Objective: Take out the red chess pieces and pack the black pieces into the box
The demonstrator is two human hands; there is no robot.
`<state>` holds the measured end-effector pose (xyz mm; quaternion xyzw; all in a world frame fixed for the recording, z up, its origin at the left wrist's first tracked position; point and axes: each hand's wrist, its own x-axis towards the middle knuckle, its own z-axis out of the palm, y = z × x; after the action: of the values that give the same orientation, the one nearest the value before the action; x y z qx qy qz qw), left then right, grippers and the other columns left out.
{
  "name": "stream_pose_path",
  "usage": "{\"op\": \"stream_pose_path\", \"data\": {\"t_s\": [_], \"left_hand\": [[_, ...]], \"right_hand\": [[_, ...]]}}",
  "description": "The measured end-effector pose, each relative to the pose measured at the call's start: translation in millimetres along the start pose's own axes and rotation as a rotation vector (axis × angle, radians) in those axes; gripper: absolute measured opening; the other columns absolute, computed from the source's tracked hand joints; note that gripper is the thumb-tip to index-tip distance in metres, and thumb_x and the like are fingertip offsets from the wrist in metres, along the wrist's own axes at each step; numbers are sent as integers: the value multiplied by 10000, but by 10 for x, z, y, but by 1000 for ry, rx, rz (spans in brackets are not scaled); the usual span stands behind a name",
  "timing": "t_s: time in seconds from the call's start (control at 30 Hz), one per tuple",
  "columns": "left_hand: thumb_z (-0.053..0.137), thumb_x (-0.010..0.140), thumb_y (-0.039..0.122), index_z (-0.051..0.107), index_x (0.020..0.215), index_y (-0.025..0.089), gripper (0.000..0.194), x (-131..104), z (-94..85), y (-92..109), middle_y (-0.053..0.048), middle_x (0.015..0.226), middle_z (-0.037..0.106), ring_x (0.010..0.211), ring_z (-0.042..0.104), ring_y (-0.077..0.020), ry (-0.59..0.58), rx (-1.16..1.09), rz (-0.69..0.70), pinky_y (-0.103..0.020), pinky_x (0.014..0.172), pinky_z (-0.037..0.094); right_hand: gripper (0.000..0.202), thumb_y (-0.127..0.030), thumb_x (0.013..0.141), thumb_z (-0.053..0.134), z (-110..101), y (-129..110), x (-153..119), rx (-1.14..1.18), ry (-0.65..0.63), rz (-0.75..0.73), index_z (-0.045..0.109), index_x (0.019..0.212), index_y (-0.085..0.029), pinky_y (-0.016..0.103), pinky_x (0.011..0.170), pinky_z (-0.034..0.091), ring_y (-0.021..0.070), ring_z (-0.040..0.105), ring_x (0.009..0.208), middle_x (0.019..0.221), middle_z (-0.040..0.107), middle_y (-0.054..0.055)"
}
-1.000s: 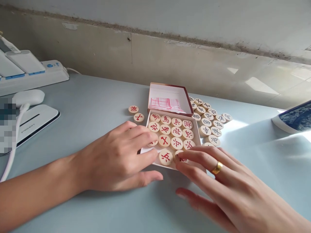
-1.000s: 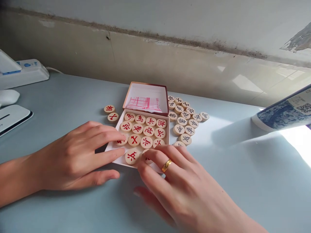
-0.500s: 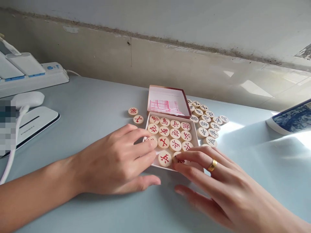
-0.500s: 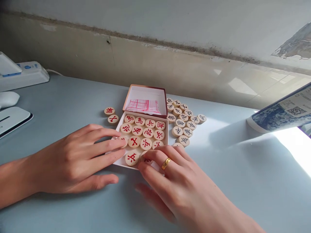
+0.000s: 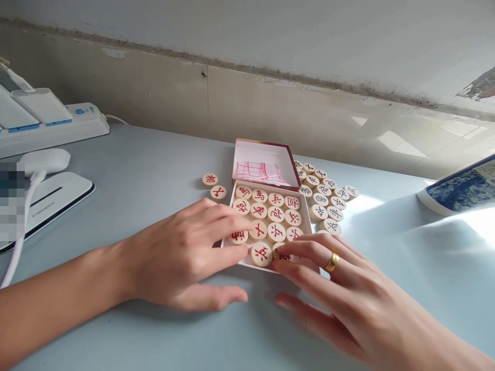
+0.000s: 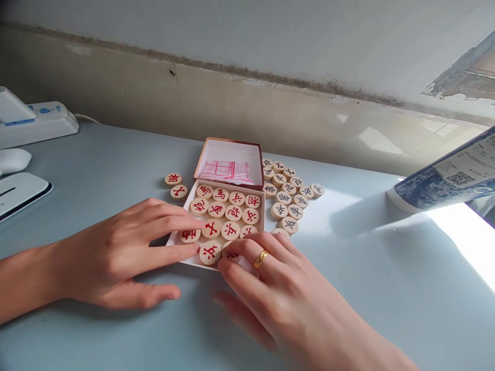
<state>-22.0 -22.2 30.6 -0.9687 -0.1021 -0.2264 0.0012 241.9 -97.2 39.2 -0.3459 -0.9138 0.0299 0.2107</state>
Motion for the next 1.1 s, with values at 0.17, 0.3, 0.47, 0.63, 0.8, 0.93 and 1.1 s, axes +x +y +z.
{"op": "stream_pose_path", "data": {"t_s": [0.17, 0.3, 0.47, 0.63, 0.8, 0.93, 1.1], "left_hand": [[530, 1023, 439, 709, 1058, 164, 330, -10, -34, -18, -175, 1222, 668, 1099, 637, -299, -19, 61, -24, -457, 933, 457], [534, 1016, 402, 719, 1010, 150, 312, -14, -34, -4, -168, 1178, 681, 977, 661, -265, -1, 26, -16, -409, 843, 483], [546, 1003, 349, 705, 939, 154, 260, -15, -31, 9, -174, 1209, 670, 957, 648, -250, 57, -56, -15, -400, 839, 543], [571, 985, 184, 683, 1024, 142, 126, -25, -27, 20, -166, 1206, 677, 1114, 665, -251, 150, -74, 3, -373, 934, 586], [496, 1048, 175, 676, 1164, 195, 215, 11, -50, 175, -40, 1115, 742, 1098, 688, -156, 218, -230, -118, -237, 1011, 580], [425, 1052, 127, 741, 974, 230, 342, 88, -115, 331, 0, 1060, 767, 1128, 684, -136, 135, -222, 8, -177, 1060, 545], [471, 1008, 72, 748, 976, 162, 293, 143, -164, 356, -37, 997, 785, 1112, 691, -145, 81, -273, 36, -169, 1084, 527]], "right_hand": [[176, -217, 993, 605, -7, -4, 2, 7, 2, 4, 667, 1153, -175, 363, 813, 552, 211, 667, 960, 1046, 719, 60], [183, -211, 994, 597, -33, -16, 2, 3, 0, 14, 676, 1155, -170, 364, 779, 559, 212, 670, 931, 1019, 715, 71], [168, -209, 991, 602, -5, -5, -11, 11, -8, 15, 681, 1132, -166, 364, 766, 573, 217, 672, 928, 1010, 716, 80], [166, -224, 990, 604, -27, -35, 8, -24, 27, 15, 670, 1130, -163, 371, 781, 588, 227, 681, 936, 1026, 718, 92], [54, -190, 987, 581, -103, -191, 13, 176, 233, 207, 631, 1008, -192, 206, 600, 555, 104, 644, 635, 810, 689, 8], [125, -225, 1013, 536, 8, -311, 3, 495, 42, 352, 618, 918, -235, 146, 415, 474, 79, 572, 424, 587, 632, -70], [220, -200, 1026, 483, -5, -406, 51, 597, -41, 447, 626, 860, -229, 135, 480, 528, 92, 608, 468, 629, 677, -32]]}}
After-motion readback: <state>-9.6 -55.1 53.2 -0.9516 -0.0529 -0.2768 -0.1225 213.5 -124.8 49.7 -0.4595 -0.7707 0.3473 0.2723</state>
